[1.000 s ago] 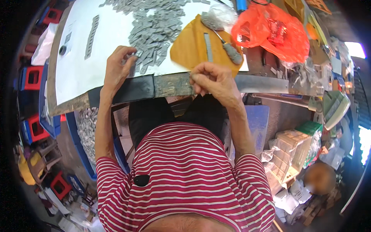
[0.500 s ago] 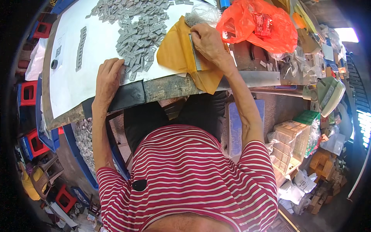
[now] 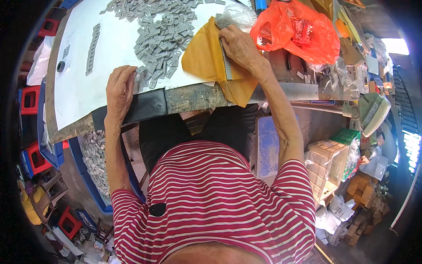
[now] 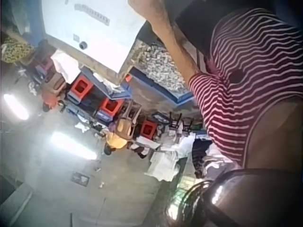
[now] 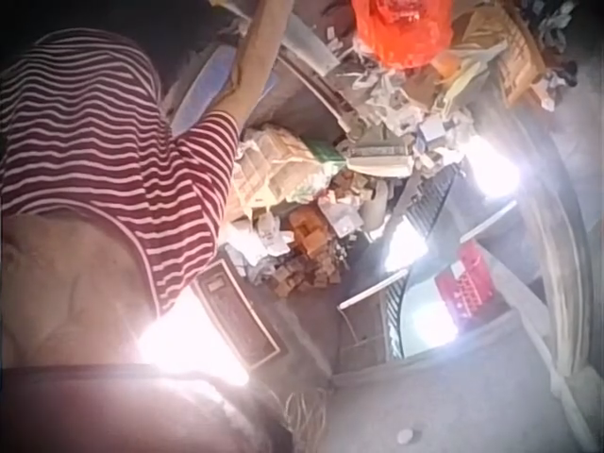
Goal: Inspecting and joining small grey rectangular components on a workbench in a workshop.
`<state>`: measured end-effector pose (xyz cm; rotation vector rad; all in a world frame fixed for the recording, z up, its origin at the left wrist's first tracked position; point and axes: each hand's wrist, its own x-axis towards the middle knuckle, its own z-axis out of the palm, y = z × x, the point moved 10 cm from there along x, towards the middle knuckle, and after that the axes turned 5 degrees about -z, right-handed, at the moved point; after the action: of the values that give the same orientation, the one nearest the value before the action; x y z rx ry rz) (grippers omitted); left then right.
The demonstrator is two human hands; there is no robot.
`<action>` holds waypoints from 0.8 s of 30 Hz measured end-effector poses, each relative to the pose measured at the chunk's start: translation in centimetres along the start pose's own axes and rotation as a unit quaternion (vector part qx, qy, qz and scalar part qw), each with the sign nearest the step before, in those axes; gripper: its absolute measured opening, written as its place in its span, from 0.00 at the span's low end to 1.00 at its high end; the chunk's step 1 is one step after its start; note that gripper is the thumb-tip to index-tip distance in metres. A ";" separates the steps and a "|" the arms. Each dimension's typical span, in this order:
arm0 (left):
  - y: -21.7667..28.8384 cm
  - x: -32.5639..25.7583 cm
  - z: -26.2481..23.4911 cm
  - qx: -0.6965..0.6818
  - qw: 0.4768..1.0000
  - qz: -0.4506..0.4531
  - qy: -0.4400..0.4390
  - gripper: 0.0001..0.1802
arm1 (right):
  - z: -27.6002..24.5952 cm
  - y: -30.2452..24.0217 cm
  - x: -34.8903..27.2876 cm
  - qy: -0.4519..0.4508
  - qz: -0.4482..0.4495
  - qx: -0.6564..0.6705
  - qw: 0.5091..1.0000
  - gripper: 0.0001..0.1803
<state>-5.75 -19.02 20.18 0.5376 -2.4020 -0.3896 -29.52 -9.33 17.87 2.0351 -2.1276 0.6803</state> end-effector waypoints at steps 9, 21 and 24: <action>-2.3 -0.9 -2.2 -0.181 0.964 -0.188 0.050 0.04 | 0.3 -0.5 0.4 -0.035 -0.060 -0.009 0.998 0.05; -3.8 -2.5 -0.8 -0.236 0.923 -0.302 0.026 0.08 | 0.6 -0.7 0.3 -0.032 -0.101 -0.038 0.994 0.05; -4.1 -2.5 -0.3 -0.234 0.918 -0.319 0.019 0.10 | 1.2 -0.3 0.2 -0.034 -0.094 -0.075 0.992 0.05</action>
<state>-2.68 -21.48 17.45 1.0750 -1.9341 -1.1820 -29.01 -10.02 17.00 2.1678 -1.9214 0.4184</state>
